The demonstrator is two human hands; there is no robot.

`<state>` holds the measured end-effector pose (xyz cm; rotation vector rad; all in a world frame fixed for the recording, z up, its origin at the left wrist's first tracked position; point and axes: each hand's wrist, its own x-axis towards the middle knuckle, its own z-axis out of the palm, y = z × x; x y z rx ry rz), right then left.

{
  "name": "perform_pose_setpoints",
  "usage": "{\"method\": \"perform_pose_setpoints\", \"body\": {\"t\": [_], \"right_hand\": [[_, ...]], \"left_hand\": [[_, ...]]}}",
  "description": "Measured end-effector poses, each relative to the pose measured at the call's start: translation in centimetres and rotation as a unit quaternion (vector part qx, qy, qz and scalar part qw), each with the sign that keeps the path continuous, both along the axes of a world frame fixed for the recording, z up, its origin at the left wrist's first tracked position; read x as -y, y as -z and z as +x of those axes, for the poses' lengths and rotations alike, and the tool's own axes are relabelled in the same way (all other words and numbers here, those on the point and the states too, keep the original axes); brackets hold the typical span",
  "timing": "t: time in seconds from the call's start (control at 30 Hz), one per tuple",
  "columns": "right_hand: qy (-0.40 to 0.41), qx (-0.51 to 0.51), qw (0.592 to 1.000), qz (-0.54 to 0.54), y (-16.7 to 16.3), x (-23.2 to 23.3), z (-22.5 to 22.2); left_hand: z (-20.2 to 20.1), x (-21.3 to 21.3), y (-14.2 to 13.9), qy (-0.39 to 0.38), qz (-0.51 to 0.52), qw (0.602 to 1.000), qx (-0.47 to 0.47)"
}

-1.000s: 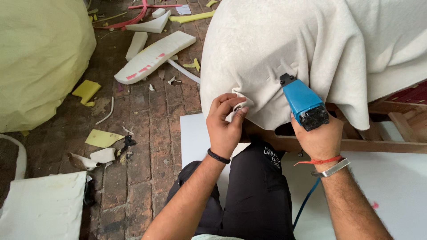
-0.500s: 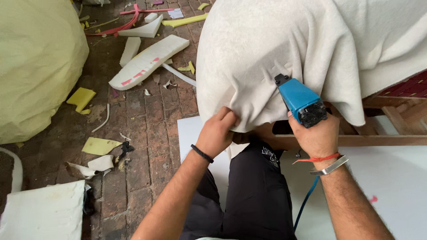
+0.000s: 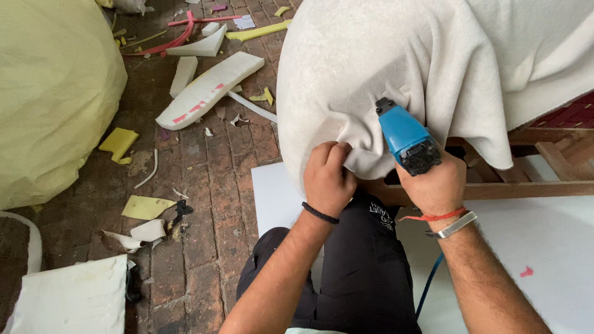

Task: The person stretches and secures a white fabric cover over a curved furniture frame using a pneumatic staple gun. They repeatedly pull the fabric taut and fire staples along the edges to attach the cover to the wooden frame.

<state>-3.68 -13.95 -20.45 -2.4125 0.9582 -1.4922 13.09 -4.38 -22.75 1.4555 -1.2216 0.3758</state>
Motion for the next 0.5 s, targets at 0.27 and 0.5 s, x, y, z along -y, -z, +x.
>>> {"method": "perform_pose_setpoints", "body": {"t": [0.27, 0.5], "right_hand": [[0.01, -0.008, 1.0, 0.028, 0.9, 1.4, -0.3], [-0.027, -0.02, 0.998, 0.054, 2.0, 3.1, -0.4]], "left_hand": [[0.3, 2.4, -2.3, 0.2, 0.022, 0.923, -0.328], [-0.2, 2.1, -4.3, 0.12, 0.162, 0.974, -0.107]]}}
